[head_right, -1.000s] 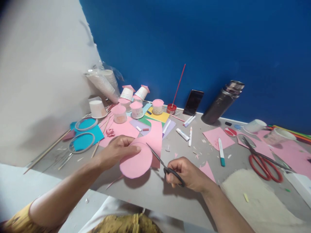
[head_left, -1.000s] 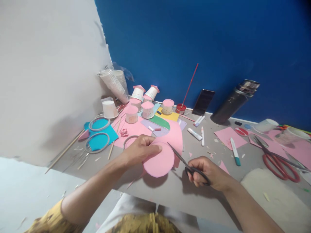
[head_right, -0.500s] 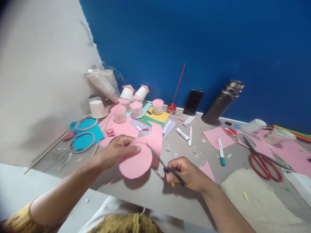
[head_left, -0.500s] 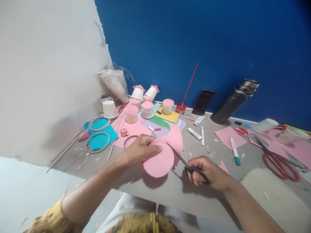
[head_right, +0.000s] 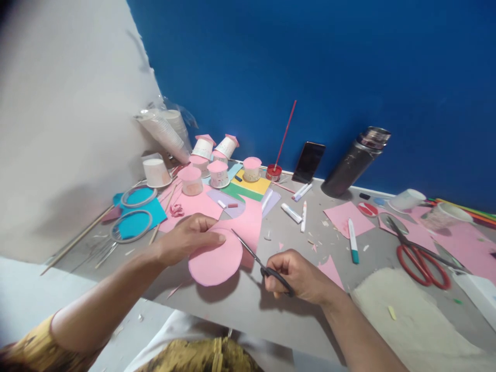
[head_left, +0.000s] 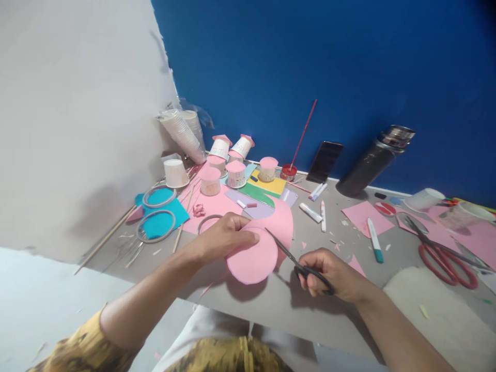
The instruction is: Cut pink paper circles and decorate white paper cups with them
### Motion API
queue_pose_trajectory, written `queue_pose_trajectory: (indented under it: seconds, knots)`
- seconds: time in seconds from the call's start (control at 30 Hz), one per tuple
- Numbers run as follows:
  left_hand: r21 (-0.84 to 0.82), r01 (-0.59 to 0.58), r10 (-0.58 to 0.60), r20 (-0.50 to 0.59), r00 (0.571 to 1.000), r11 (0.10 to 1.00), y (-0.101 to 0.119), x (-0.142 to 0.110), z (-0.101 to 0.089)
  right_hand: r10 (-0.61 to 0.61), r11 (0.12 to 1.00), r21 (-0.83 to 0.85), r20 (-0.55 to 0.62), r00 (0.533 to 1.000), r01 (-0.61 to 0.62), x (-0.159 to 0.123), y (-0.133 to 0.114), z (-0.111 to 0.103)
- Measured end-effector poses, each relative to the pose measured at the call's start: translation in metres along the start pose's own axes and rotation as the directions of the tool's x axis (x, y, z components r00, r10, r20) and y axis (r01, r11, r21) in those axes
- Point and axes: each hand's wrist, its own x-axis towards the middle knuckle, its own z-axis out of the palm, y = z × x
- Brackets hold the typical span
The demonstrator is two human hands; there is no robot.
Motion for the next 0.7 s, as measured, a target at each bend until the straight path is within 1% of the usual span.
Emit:
queue_pose_trajectory:
  seconds: [0.23,0.37,0.6,0.7]
  knots:
    - [-0.017,0.0,0.001,0.021,1.0,1.0,0.002,0.002,0.0,0.02,1.0,-0.003,-0.001,1.0,-0.02,0.0,0.001,0.0]
    - [-0.011,-0.003,0.003,0.027,1.0,1.0,0.002,0.002,-0.002,0.01,1.0,-0.014,0.008,1.0,-0.01,0.0,0.005,-0.003]
    - [-0.035,0.015,-0.012,0.065,0.998,0.999,-0.008,0.004,-0.006,0.009,0.999,-0.041,0.021,1.0,-0.008,0.0,0.01,-0.006]
    - [-0.07,0.001,0.005,0.086,0.996,0.998,-0.011,0.005,-0.009,-0.016,0.999,-0.036,0.008,1.0,0.016,0.0,0.01,-0.006]
